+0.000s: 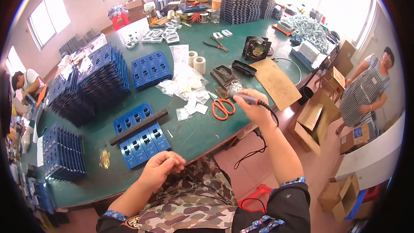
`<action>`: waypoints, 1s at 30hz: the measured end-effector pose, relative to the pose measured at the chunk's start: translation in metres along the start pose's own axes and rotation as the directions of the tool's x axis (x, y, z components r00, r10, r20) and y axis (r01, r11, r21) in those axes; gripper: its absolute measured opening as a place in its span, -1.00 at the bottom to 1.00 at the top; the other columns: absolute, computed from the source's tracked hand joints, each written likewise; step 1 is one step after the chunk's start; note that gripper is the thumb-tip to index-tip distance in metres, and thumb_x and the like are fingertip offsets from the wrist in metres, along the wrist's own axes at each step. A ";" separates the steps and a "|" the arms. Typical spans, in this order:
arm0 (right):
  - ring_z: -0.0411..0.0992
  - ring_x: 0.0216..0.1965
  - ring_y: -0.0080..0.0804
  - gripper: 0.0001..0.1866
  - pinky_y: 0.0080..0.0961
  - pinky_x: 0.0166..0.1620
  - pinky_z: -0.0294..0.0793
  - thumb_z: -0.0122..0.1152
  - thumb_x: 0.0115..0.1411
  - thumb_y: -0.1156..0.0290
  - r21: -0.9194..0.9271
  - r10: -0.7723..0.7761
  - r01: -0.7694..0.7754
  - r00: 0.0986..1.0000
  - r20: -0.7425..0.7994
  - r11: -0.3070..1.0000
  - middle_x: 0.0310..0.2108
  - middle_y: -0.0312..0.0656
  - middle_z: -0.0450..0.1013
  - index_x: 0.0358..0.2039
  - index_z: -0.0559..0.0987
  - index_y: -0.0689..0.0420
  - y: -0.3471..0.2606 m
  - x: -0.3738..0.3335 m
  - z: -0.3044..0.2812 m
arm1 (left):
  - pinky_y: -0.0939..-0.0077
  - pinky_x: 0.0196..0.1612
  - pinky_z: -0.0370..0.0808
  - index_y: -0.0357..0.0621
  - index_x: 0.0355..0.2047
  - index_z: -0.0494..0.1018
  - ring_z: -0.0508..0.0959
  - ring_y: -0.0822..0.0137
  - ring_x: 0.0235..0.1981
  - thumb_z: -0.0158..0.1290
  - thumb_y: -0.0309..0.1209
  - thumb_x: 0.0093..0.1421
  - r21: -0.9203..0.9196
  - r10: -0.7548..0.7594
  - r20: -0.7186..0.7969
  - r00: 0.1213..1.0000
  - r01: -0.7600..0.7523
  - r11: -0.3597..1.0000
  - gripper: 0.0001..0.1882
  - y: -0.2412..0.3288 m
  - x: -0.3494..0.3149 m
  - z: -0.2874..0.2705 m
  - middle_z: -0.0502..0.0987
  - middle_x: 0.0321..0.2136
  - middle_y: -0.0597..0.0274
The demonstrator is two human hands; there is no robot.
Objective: The person aligns a blue panel on the workbench, places a metal bar across it, and solders small metal pins into the panel slots using a soldering iron and solder wire.
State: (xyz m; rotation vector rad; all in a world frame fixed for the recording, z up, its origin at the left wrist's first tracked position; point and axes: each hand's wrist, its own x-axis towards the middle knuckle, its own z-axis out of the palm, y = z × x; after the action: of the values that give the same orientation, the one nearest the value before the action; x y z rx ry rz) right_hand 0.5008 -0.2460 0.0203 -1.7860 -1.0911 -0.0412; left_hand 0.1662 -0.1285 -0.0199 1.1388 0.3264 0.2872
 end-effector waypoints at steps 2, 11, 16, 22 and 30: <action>0.46 -0.44 -0.38 -0.77 -0.50 -0.33 0.43 0.33 0.07 0.38 -0.093 -0.099 0.106 0.992 0.079 0.990 -0.45 -0.15 0.51 -0.28 0.62 0.22 0.003 -0.004 -0.005 | 0.48 -0.09 0.46 -0.25 -0.28 0.46 0.50 0.39 -0.21 -0.08 -0.41 0.37 -0.015 0.039 0.016 0.999 -0.039 0.999 -0.82 -0.001 -0.016 -0.014 0.52 -0.16 0.11; 0.47 -0.42 -0.16 -0.70 -0.39 -0.37 0.46 0.34 -0.07 0.59 -0.273 -0.463 0.528 0.845 0.267 0.805 -0.48 -0.11 0.46 -0.26 0.57 0.18 0.013 -0.014 0.000 | 0.46 -0.12 0.47 -0.25 -0.30 0.46 0.51 0.36 -0.24 -0.05 -0.40 0.36 -0.066 0.106 0.033 0.994 -0.104 0.992 -0.83 -0.011 -0.036 -0.040 0.51 -0.19 0.07; 0.46 -0.51 -0.39 -0.85 -0.51 -0.42 0.45 0.25 0.09 0.51 0.191 -0.021 0.029 0.999 -0.045 0.981 -0.49 -0.17 0.49 -0.29 0.54 0.21 0.006 -0.028 -0.007 | 0.40 -0.16 0.49 -0.24 -0.33 0.45 0.54 0.25 -0.27 0.01 -0.36 0.33 -0.157 0.145 -0.014 0.989 -0.145 0.977 -0.82 -0.015 -0.044 -0.048 0.51 -0.24 -0.01; 0.44 -0.57 -0.57 -0.77 -0.68 -0.51 0.35 0.23 0.24 0.26 0.743 0.585 -0.392 0.811 0.001 0.542 -0.52 -0.25 0.50 -0.47 0.49 0.11 0.032 -0.016 0.001 | 0.41 -0.18 0.50 -0.25 -0.33 0.45 0.54 0.25 -0.28 0.01 -0.37 0.33 -0.161 0.159 -0.007 0.987 -0.158 0.974 -0.82 -0.018 -0.044 -0.052 0.51 -0.24 -0.01; 0.43 -0.58 -0.57 -0.71 -0.69 -0.51 0.33 0.26 0.22 0.15 0.599 0.629 -0.483 0.776 -0.044 0.639 -0.54 -0.29 0.50 -0.44 0.53 0.12 0.034 0.002 0.018 | 0.44 -0.11 0.48 -0.26 -0.30 0.46 0.52 0.33 -0.23 -0.04 -0.41 0.35 -0.144 0.153 0.045 0.987 -0.145 0.979 -0.84 -0.016 -0.043 -0.052 0.51 -0.20 0.04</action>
State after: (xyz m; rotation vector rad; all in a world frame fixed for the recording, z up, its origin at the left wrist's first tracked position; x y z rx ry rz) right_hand 0.5172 -0.2345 -0.0125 -1.4441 -0.2599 0.3941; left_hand 0.1072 -0.1083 -0.0501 1.0316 0.1687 0.4035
